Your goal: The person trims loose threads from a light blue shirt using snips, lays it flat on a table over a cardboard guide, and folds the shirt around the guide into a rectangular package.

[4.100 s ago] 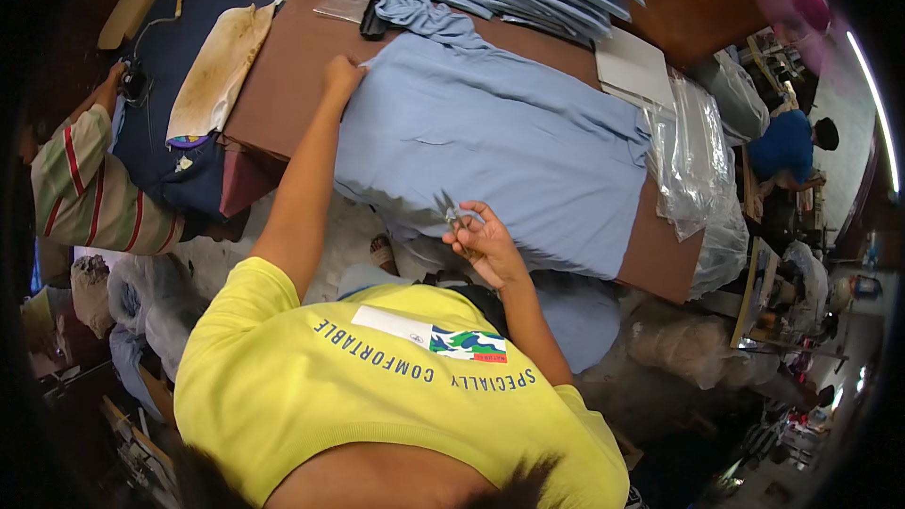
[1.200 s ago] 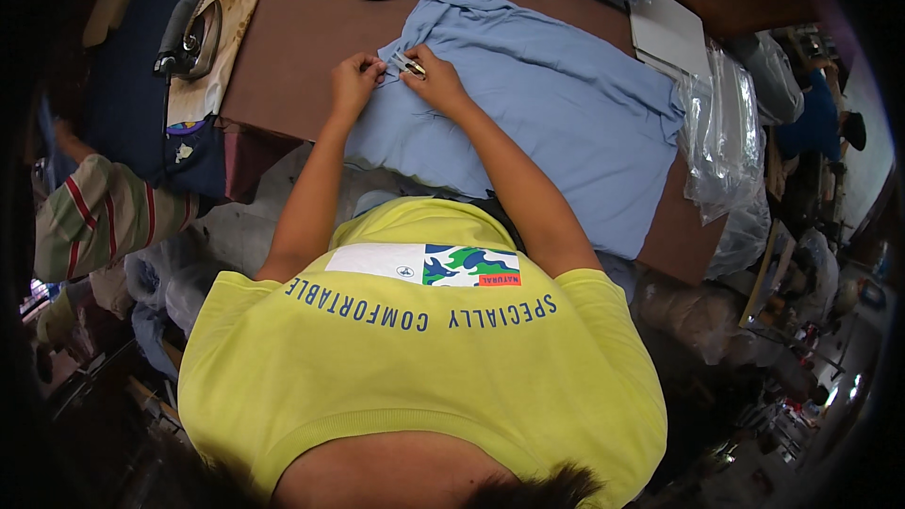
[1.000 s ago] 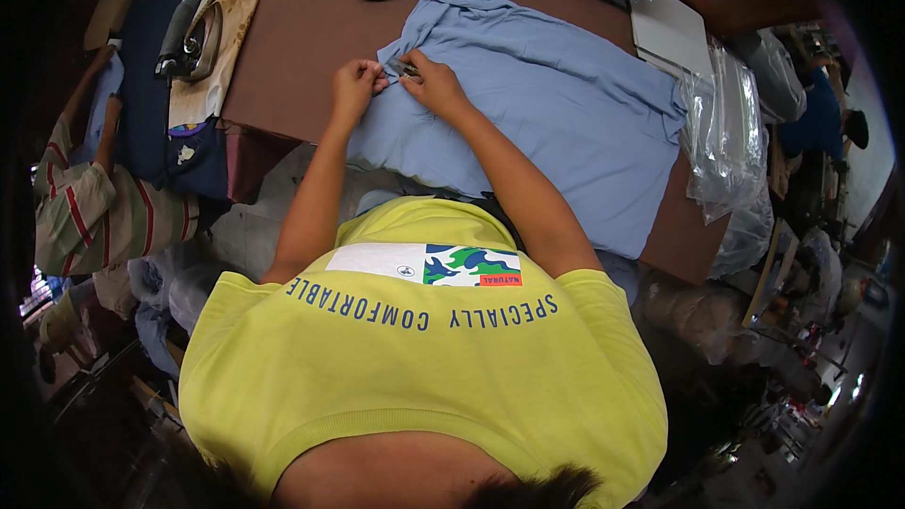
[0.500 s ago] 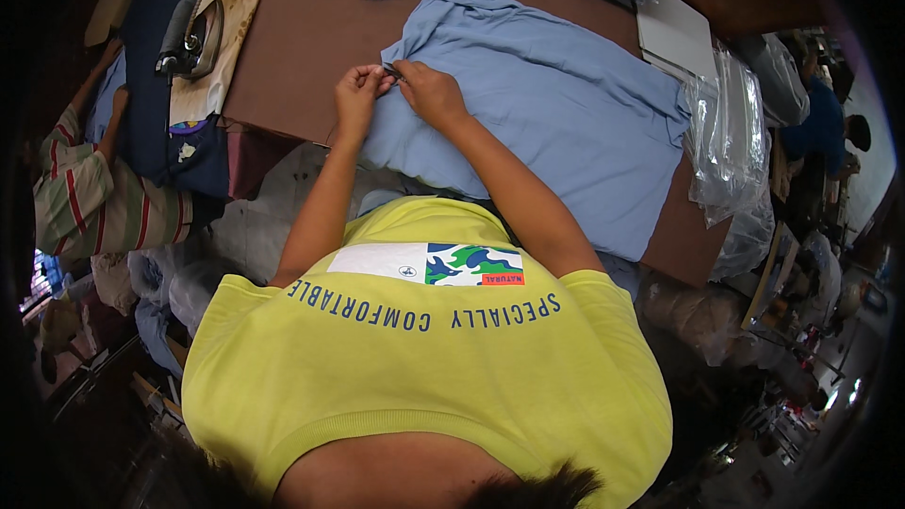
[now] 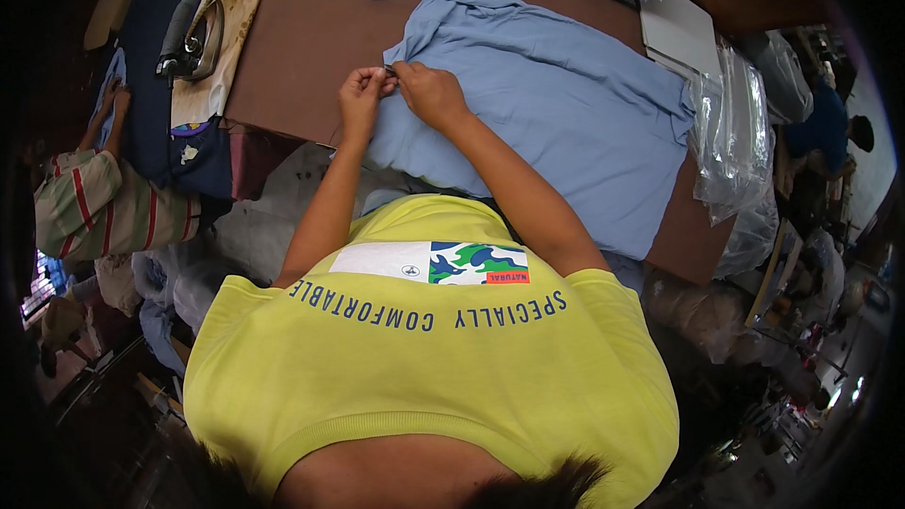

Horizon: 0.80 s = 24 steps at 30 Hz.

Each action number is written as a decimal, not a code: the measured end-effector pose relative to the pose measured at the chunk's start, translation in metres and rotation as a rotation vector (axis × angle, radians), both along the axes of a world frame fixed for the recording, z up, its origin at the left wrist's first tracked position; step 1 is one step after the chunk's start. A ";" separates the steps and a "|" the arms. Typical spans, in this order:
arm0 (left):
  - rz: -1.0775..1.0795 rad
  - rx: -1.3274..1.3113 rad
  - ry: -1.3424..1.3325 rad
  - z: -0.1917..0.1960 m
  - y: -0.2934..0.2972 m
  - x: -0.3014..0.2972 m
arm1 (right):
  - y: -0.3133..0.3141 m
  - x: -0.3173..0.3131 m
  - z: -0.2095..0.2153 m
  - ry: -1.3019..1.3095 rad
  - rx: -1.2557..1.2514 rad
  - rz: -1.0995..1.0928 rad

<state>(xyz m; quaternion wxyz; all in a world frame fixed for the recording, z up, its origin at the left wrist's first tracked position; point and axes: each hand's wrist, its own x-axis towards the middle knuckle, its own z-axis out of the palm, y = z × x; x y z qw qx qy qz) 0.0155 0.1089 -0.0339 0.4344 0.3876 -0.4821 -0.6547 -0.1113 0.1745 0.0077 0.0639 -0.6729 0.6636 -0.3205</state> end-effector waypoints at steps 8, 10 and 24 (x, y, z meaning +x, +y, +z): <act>0.004 -0.017 -0.014 -0.001 0.001 -0.001 | -0.001 -0.001 -0.002 0.062 -0.033 0.019; -0.013 -0.015 -0.029 -0.001 0.001 0.000 | 0.000 -0.001 -0.001 0.088 -0.049 0.020; 0.007 -0.035 0.009 0.002 -0.003 0.014 | -0.005 -0.009 -0.006 -0.068 -0.134 -0.047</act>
